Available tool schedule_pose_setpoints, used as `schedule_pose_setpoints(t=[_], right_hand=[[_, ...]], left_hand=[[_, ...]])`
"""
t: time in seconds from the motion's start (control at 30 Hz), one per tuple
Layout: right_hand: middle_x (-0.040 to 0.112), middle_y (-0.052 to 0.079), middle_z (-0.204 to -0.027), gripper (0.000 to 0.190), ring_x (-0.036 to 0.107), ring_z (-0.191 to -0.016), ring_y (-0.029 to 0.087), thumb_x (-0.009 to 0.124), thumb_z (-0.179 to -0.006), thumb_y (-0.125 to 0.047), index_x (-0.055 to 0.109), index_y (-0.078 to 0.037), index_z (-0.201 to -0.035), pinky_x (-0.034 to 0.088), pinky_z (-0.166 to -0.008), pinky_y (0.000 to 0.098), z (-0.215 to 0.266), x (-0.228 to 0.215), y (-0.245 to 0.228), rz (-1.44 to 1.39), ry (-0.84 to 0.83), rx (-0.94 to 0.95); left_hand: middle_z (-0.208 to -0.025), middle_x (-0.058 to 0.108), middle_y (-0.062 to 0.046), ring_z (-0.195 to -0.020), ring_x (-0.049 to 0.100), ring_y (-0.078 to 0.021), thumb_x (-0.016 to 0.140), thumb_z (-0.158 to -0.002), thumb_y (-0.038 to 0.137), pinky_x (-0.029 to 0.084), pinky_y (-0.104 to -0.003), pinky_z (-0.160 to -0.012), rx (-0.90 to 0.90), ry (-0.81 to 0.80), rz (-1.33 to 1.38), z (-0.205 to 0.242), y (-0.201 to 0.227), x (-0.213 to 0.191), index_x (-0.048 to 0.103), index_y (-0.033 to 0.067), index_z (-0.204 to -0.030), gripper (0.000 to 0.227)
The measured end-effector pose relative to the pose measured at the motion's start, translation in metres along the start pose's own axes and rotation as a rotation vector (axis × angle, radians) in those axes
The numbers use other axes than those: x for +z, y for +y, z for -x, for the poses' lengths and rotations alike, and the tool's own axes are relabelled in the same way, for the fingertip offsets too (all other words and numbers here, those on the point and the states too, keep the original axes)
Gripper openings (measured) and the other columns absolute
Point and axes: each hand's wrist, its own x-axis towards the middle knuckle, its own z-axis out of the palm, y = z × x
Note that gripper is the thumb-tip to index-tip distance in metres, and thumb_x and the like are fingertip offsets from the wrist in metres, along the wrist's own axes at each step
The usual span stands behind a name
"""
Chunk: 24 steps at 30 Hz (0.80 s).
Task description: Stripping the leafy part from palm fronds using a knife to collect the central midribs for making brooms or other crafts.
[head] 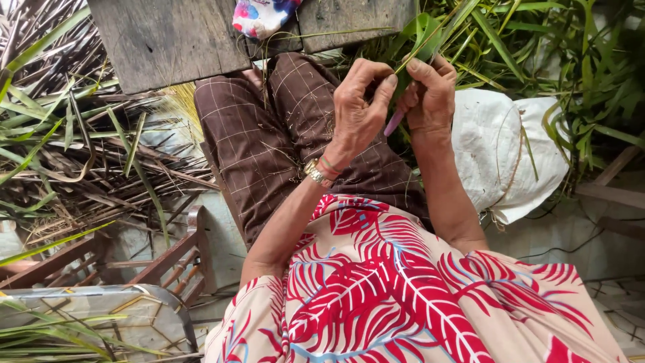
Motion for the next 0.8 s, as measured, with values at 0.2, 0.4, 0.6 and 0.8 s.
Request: schedule_pose_setpoints(t=[0.2, 0.4, 0.6, 0.8], right_hand=[[0.045, 0.001, -0.051, 0.018, 0.036, -0.034, 0.009, 0.07, -0.085, -0.001, 0.057, -0.004, -0.074, 0.029, -0.031, 0.0273, 0.002, 0.021, -0.011, 0.105, 0.024, -0.081], [0.064, 0.001, -0.067, 0.014, 0.049, -0.04, 0.006, 0.072, -0.097, 0.005, 0.065, -0.002, -0.087, 0.042, -0.03, 0.0189, -0.046, -0.031, 0.009, 0.379, 0.144, -0.167], [0.072, 0.003, -0.1, 0.042, 0.073, -0.068, 0.006, 0.075, -0.104, -0.028, 0.05, -0.003, -0.126, 0.06, -0.044, 0.0177, -0.123, -0.146, 0.03, 1.08, 0.289, -0.154], [0.064, 0.005, -0.099, 0.016, 0.057, -0.065, 0.007, 0.056, -0.116, -0.005, 0.052, -0.002, -0.131, 0.048, -0.047, 0.0158, -0.01, -0.038, -0.046, 0.576, -0.216, -0.127]], left_hand=[[-0.09, 0.059, -0.005, -0.083, 0.054, -0.0239, 0.055, -0.101, 0.009, 0.043, -0.038, -0.082, 0.245, 0.158, -0.203, -0.006, -0.017, 0.02, 0.057, 0.0083, -0.096, 0.005], [-0.102, 0.055, -0.002, -0.088, 0.055, -0.0134, 0.053, -0.106, 0.003, 0.059, -0.024, -0.074, 0.157, 0.141, 0.275, -0.016, -0.004, 0.014, 0.054, 0.0107, -0.112, 0.01], [-0.094, 0.065, -0.004, -0.063, 0.065, -0.0113, 0.055, -0.111, 0.013, 0.06, -0.02, -0.05, -0.016, 0.119, 0.425, -0.03, 0.025, -0.026, 0.059, 0.012, -0.117, 0.007], [-0.083, 0.066, -0.003, -0.057, 0.057, -0.009, 0.064, -0.102, 0.008, 0.051, -0.02, -0.049, -0.409, 0.094, 0.561, -0.018, -0.015, -0.021, 0.068, 0.0018, -0.109, 0.01]])
